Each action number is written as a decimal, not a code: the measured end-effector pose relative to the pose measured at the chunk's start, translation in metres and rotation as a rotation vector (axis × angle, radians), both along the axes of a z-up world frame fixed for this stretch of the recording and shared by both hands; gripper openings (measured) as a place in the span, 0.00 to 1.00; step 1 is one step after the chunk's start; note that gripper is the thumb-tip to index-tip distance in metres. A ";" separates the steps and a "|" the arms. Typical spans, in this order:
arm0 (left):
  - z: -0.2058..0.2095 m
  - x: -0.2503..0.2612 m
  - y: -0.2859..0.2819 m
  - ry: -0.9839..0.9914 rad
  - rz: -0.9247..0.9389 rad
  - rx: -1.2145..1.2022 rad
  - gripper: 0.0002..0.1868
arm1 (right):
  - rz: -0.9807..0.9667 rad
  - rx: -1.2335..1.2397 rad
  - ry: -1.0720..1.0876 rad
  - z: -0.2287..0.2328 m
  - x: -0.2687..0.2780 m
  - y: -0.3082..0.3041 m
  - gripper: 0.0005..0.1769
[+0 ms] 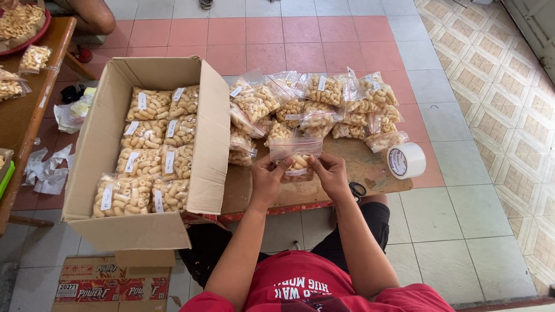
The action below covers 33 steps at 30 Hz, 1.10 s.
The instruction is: Packing small plastic bags of snacks into a cardboard box while inspecting them.
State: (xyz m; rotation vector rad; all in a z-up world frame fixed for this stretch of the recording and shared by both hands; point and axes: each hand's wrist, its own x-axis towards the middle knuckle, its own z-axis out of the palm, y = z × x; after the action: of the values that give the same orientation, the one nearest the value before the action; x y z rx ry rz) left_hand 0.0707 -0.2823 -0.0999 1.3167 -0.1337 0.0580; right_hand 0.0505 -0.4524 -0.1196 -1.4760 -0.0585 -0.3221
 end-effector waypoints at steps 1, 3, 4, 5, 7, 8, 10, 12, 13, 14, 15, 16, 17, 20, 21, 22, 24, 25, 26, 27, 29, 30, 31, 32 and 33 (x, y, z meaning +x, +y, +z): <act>0.003 -0.001 0.000 -0.001 -0.001 0.000 0.05 | -0.001 0.000 -0.001 -0.005 0.001 -0.002 0.08; 0.008 -0.001 0.000 -0.008 -0.050 -0.089 0.09 | -0.043 0.031 -0.009 -0.014 0.006 -0.005 0.09; 0.009 -0.001 0.000 -0.008 -0.050 -0.090 0.09 | -0.042 0.030 -0.008 -0.013 0.007 -0.005 0.09; 0.010 -0.001 0.000 -0.009 -0.038 -0.072 0.07 | -0.046 0.028 -0.012 -0.013 0.008 -0.005 0.09; 0.012 0.000 0.002 -0.012 -0.022 -0.053 0.04 | -0.046 0.027 -0.017 0.000 0.007 0.002 0.09; 0.012 0.000 0.004 -0.019 -0.011 -0.054 0.04 | -0.040 0.026 -0.027 0.013 0.004 0.007 0.09; 0.010 0.002 0.005 -0.028 0.000 -0.057 0.04 | -0.033 0.025 -0.039 0.032 0.000 0.014 0.10; 0.002 0.004 0.005 -0.043 0.028 -0.024 0.06 | 0.044 0.046 -0.069 0.045 -0.003 0.020 0.06; 0.003 0.003 0.005 -0.044 0.029 -0.024 0.06 | 0.045 0.046 -0.069 0.043 -0.003 0.020 0.06; 0.004 0.003 0.004 -0.028 0.007 -0.042 0.05 | -0.001 0.040 -0.045 0.041 -0.002 0.021 0.06; 0.005 0.002 0.003 -0.013 -0.014 -0.060 0.06 | -0.047 0.034 -0.020 0.040 -0.002 0.021 0.06; 0.010 0.001 0.003 -0.013 -0.015 -0.059 0.06 | -0.048 0.035 -0.021 0.030 0.000 0.016 0.06; 0.015 0.000 0.002 -0.021 -0.069 -0.076 0.12 | -0.073 0.039 -0.009 0.021 0.003 0.011 0.07; 0.018 0.000 -0.001 -0.029 -0.125 -0.077 0.17 | -0.105 0.035 -0.003 0.026 0.001 0.009 0.08; 0.017 0.001 -0.002 -0.031 -0.123 -0.062 0.15 | -0.108 0.025 -0.009 0.034 0.000 0.011 0.08; 0.015 0.002 -0.004 -0.032 -0.126 -0.062 0.15 | -0.111 0.025 -0.010 0.037 -0.001 0.011 0.08; 0.010 0.003 -0.006 -0.022 -0.114 -0.070 0.15 | -0.076 0.074 -0.019 0.043 -0.003 0.012 0.08; 0.018 0.000 -0.008 -0.023 -0.114 -0.070 0.15 | -0.076 0.074 -0.020 0.044 -0.004 0.012 0.08; 0.025 -0.004 -0.009 -0.026 -0.113 -0.074 0.13 | -0.046 0.063 -0.024 0.046 -0.006 0.012 0.08; 0.032 -0.007 -0.011 -0.028 -0.111 -0.078 0.12 | -0.015 0.051 -0.027 0.047 -0.007 0.012 0.09; 0.032 -0.009 -0.011 -0.032 -0.117 -0.071 0.11 | -0.034 0.047 -0.008 0.040 -0.006 0.009 0.08; 0.032 -0.010 -0.010 -0.036 -0.121 -0.062 0.10 | -0.052 0.045 0.012 0.037 -0.005 0.008 0.07; 0.034 -0.010 -0.011 -0.036 -0.120 -0.062 0.10 | -0.051 0.045 0.011 0.038 -0.005 0.008 0.07; 0.036 -0.010 -0.011 -0.036 -0.134 -0.051 0.11 | -0.073 0.037 0.014 0.039 -0.005 0.008 0.06; 0.038 -0.011 -0.011 -0.036 -0.148 -0.040 0.11 | -0.096 0.030 0.017 0.040 -0.005 0.008 0.06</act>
State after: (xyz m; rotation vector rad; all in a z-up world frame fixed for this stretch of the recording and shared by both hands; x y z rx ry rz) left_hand 0.0599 -0.2932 -0.0620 1.2625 -0.2591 -0.0410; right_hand 0.0457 -0.4444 -0.0795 -1.4545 0.0303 -0.3867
